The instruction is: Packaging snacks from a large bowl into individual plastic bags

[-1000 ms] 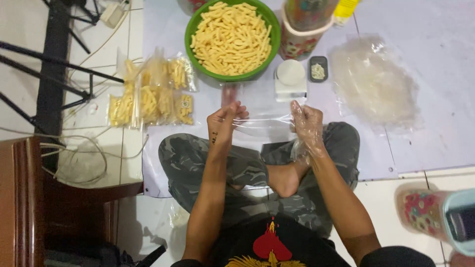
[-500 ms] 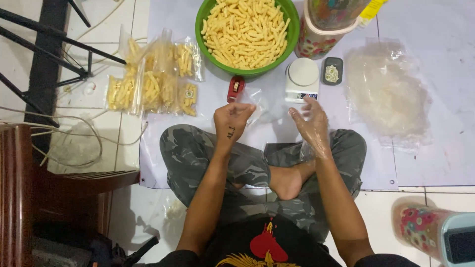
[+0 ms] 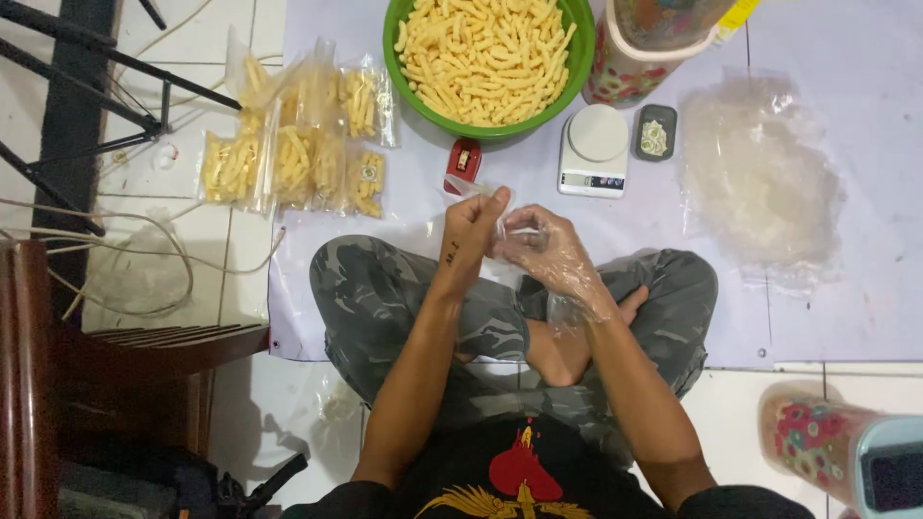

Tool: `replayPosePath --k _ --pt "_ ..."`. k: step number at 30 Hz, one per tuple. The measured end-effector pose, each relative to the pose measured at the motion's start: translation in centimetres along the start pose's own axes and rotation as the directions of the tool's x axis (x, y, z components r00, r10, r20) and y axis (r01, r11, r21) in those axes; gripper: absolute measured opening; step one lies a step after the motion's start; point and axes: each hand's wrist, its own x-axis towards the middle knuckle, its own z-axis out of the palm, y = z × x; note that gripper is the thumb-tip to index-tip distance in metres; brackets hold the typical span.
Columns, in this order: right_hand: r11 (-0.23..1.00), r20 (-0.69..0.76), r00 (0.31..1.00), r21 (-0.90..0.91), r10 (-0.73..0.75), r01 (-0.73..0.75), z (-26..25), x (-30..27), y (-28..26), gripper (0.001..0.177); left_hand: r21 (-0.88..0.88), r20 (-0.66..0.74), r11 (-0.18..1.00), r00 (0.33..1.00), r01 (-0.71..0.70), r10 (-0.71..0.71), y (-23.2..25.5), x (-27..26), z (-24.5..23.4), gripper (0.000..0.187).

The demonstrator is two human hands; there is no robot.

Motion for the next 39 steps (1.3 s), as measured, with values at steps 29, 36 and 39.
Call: replayPosePath --k 29,36,39 --pt "0.750 -0.270 0.959 -0.652 -0.088 -0.115 4.5 1.5 4.2 0.018 0.436 -0.138 0.856 0.919 -0.278 0.369 -0.3 -0.3 -7.9 0.024" --pt "0.947 0.294 0.954 -0.320 0.056 0.043 0.4 4.2 -1.2 0.053 0.517 -0.169 0.819 0.908 -0.249 0.382 -0.4 1.6 -10.0 0.020" --pt "0.764 -0.018 0.997 -0.644 -0.070 0.042 -3.2 12.7 -0.9 0.021 0.474 -0.129 0.851 0.938 -0.227 0.322 0.0 2.1 -9.2 0.019"
